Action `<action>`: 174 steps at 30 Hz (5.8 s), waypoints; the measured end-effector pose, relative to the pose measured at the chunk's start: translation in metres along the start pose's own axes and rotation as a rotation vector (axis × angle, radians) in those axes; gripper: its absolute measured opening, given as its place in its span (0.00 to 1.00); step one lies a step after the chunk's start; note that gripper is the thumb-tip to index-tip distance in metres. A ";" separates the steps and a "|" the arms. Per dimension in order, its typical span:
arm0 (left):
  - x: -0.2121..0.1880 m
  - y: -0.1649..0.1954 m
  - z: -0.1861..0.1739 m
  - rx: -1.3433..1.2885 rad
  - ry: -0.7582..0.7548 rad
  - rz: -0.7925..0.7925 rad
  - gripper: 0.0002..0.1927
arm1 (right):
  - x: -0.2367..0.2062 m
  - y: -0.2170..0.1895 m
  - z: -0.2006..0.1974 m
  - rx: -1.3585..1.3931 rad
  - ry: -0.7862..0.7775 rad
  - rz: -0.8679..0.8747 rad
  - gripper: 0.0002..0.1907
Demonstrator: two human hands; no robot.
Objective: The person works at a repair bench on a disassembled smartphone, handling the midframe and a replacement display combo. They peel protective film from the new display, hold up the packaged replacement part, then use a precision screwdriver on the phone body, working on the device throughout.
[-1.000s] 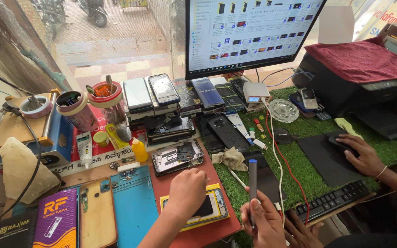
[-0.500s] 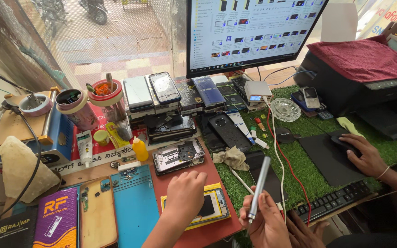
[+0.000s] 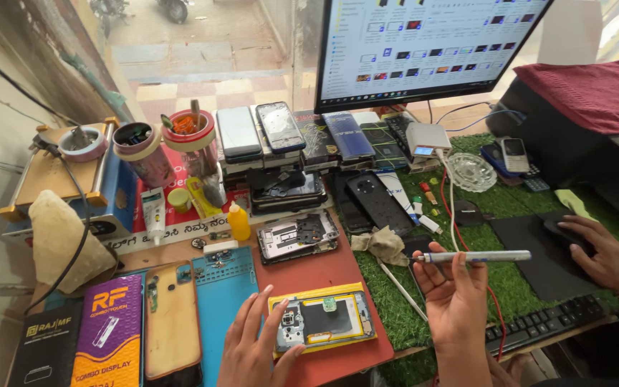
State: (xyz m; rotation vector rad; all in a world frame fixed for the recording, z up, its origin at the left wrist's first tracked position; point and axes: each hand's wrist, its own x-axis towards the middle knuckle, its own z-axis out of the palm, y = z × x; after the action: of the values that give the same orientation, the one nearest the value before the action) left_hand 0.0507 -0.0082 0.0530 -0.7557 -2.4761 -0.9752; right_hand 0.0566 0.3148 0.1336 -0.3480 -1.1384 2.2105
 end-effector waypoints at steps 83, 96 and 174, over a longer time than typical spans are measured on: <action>-0.005 0.002 0.001 0.026 -0.089 -0.074 0.47 | 0.091 0.056 -0.005 -0.727 -0.010 -0.590 0.18; -0.005 0.002 0.000 0.023 -0.103 -0.080 0.46 | 0.090 0.063 -0.002 -0.657 -0.111 -0.579 0.19; 0.001 0.005 -0.010 -0.005 -0.099 -0.083 0.44 | -0.045 0.078 -0.018 -0.610 -0.175 -0.303 0.18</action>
State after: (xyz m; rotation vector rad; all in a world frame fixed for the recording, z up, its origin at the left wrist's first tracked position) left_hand 0.0546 -0.0117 0.0624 -0.7248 -2.6092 -0.9959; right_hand 0.0687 0.2636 0.0578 -0.2102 -1.8246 1.6202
